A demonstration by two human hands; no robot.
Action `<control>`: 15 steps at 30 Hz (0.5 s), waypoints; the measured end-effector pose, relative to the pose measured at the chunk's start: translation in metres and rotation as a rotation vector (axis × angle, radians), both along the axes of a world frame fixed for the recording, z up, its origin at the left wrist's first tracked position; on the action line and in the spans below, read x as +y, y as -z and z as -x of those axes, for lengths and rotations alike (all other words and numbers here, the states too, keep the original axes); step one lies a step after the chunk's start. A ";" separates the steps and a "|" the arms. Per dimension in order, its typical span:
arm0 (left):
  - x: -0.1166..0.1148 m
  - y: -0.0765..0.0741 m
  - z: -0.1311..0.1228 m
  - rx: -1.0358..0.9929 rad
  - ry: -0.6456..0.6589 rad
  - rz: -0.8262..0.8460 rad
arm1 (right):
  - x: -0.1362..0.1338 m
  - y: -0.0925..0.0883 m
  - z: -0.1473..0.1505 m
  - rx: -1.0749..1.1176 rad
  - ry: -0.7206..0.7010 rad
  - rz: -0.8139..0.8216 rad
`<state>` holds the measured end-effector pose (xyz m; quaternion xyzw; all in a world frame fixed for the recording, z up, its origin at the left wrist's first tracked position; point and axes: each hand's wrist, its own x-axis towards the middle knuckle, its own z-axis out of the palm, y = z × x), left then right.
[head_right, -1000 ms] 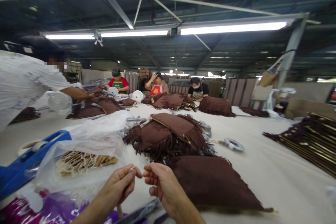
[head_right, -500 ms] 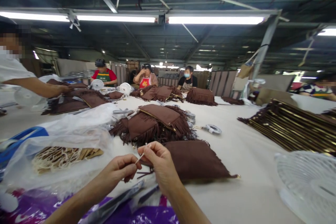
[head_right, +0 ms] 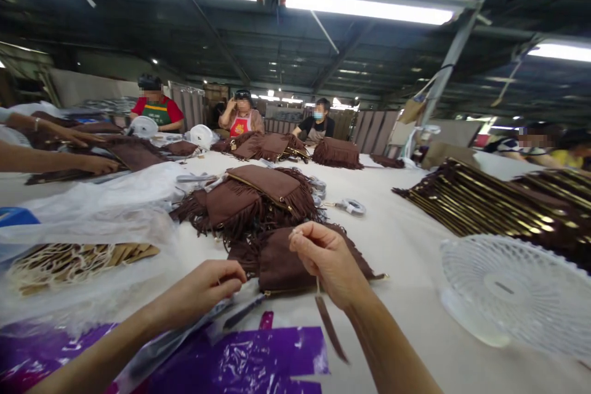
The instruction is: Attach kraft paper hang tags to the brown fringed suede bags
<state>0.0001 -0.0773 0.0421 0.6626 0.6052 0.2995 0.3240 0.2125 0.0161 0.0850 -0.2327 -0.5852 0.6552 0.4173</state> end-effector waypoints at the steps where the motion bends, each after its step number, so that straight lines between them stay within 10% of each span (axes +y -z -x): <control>1: -0.001 0.006 -0.001 0.131 0.020 -0.020 | 0.001 0.005 -0.006 -0.099 0.010 -0.041; 9: 0.011 0.018 -0.015 0.575 -0.050 -0.115 | -0.002 0.064 -0.009 -0.446 -0.044 -0.248; 15: 0.027 0.027 -0.014 0.700 0.023 -0.061 | -0.003 0.072 -0.004 -0.572 -0.092 -0.316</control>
